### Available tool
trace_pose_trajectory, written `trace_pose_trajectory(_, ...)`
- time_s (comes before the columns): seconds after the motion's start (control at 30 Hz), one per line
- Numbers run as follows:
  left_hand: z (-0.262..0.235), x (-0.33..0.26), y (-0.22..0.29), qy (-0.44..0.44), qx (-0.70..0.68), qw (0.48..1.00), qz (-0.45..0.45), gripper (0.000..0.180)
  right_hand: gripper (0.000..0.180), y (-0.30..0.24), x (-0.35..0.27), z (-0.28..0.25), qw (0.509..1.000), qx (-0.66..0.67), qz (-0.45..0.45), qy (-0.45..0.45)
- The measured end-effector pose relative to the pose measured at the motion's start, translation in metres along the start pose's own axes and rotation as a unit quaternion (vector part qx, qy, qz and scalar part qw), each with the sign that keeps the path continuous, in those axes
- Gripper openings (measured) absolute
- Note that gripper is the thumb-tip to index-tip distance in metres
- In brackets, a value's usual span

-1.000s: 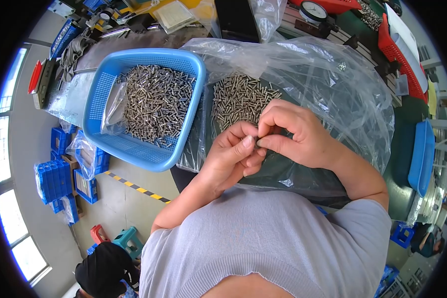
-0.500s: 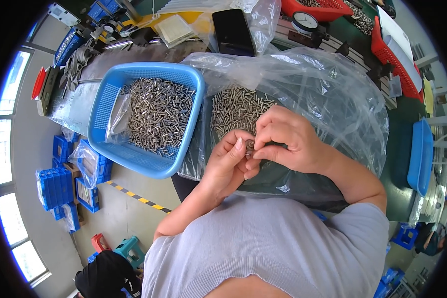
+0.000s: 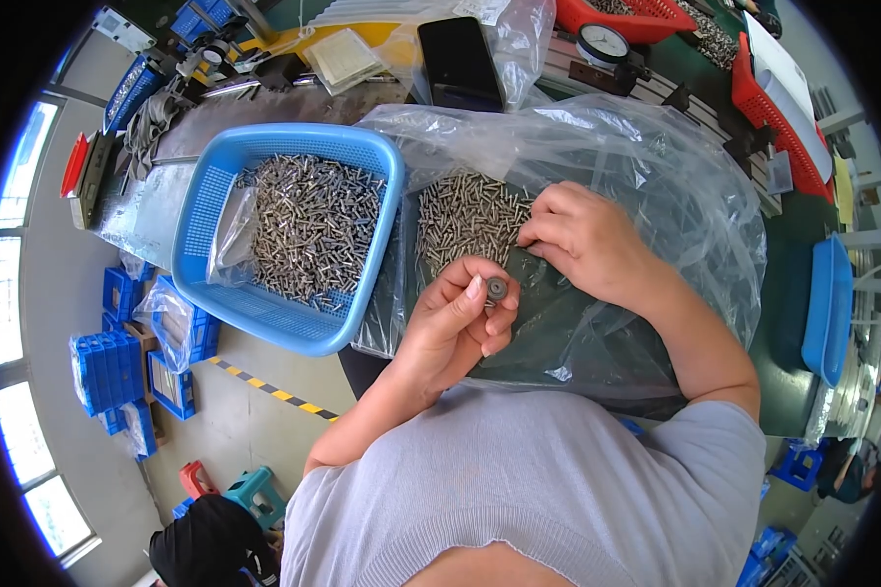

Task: Assembling small metal pins into a circular base component at a workshop bench.

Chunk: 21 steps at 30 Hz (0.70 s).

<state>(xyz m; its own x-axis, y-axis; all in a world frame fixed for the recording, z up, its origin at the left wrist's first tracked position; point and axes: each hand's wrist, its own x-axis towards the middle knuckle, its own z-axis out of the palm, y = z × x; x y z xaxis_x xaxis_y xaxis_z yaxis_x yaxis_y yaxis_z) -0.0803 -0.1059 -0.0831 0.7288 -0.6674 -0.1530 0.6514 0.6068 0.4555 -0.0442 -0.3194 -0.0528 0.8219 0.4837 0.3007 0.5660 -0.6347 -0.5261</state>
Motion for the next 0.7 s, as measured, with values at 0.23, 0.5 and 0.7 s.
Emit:
trace_pose_trajectory(0.23, -0.001, 0.0, 0.0, -0.007, 0.002, 1.0, -0.001, 0.02, 0.016, 0.002, -0.001, 0.002, 1.0, 0.001, -0.003, -0.014)
trace_pose_trajectory(0.5, -0.001, 0.0, 0.001, -0.001, 0.008, 1.0, -0.006, 0.02, 0.009, -0.014, 0.002, -0.011, 0.983, 0.172, 0.052, -0.036)
trace_pose_trajectory(0.7, 0.001, 0.0, 0.001, 0.01, 0.009, 1.0, -0.016, 0.02, 0.01, -0.027, 0.0, -0.011, 0.951, 0.295, 0.072, -0.059)
